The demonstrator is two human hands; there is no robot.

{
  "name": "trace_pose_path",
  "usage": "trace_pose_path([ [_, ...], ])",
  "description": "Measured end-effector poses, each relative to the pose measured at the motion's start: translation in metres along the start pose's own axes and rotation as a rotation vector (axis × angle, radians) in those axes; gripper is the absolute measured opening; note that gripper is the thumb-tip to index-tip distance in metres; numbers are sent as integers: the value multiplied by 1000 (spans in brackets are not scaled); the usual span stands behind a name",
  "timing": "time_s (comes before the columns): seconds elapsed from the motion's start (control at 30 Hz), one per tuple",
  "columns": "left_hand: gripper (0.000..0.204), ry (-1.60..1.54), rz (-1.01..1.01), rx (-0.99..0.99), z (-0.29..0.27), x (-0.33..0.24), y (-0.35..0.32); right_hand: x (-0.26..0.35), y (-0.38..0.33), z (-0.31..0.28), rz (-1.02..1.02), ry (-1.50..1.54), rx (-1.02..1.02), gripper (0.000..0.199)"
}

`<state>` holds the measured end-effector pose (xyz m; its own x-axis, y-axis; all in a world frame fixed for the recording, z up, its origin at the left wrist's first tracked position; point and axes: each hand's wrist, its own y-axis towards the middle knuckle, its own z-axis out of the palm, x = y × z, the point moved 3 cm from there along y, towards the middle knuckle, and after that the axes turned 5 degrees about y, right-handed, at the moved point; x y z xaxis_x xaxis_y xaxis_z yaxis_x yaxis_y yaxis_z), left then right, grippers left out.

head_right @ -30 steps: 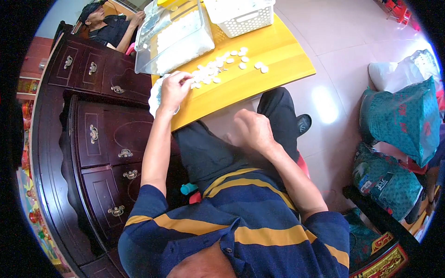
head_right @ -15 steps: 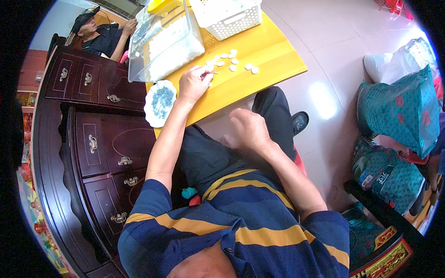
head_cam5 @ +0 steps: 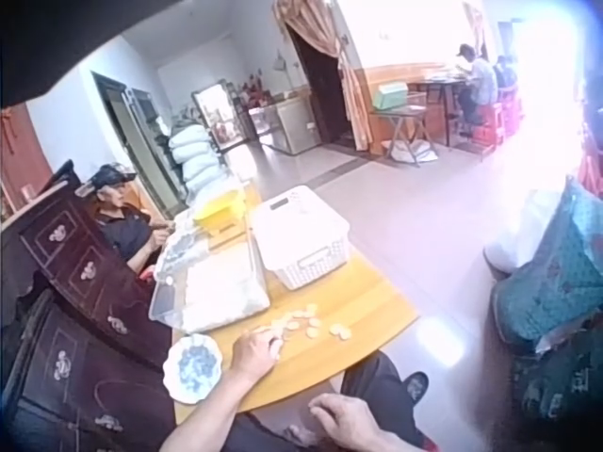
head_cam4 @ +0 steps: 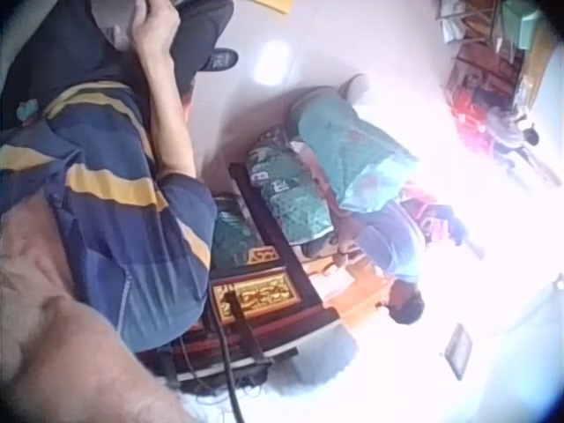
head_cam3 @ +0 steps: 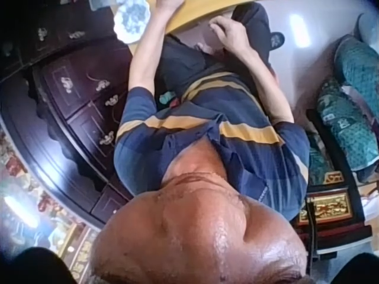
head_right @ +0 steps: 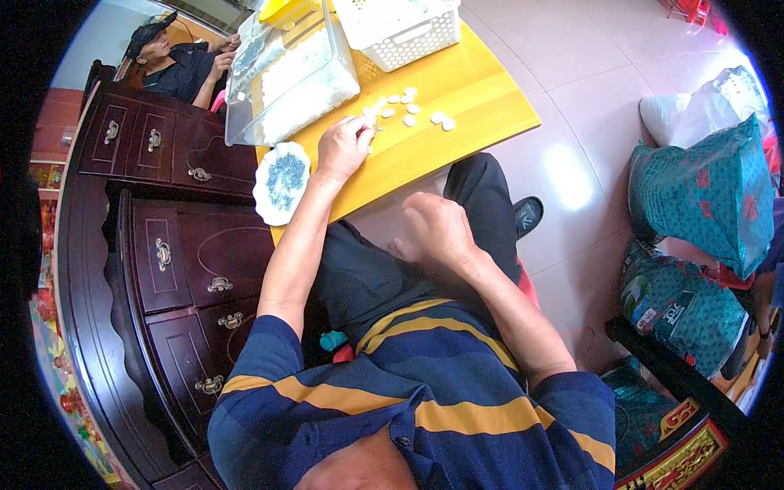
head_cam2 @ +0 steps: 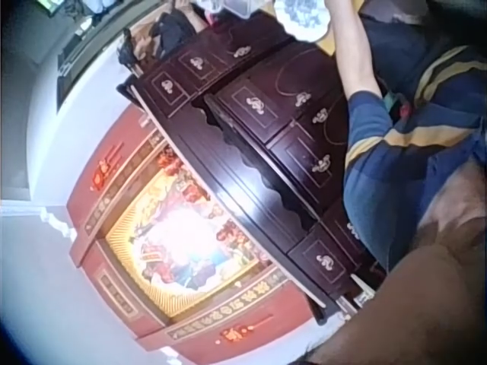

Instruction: The worker is inspecting and sorting small white plastic rings on a yellow table surface.

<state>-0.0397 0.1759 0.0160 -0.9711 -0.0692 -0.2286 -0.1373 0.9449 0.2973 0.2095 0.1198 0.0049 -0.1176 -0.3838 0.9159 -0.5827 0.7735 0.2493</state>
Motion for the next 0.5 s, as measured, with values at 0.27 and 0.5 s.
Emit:
trace_pose_path([
  [0.27,9,-37,-52,-37,-17,11,-6,-3,1,2,-5,3,1,12],
  [0.5,11,-24,-91,44,-14,2,-3,-11,-1,6,31,16,6,13],
])
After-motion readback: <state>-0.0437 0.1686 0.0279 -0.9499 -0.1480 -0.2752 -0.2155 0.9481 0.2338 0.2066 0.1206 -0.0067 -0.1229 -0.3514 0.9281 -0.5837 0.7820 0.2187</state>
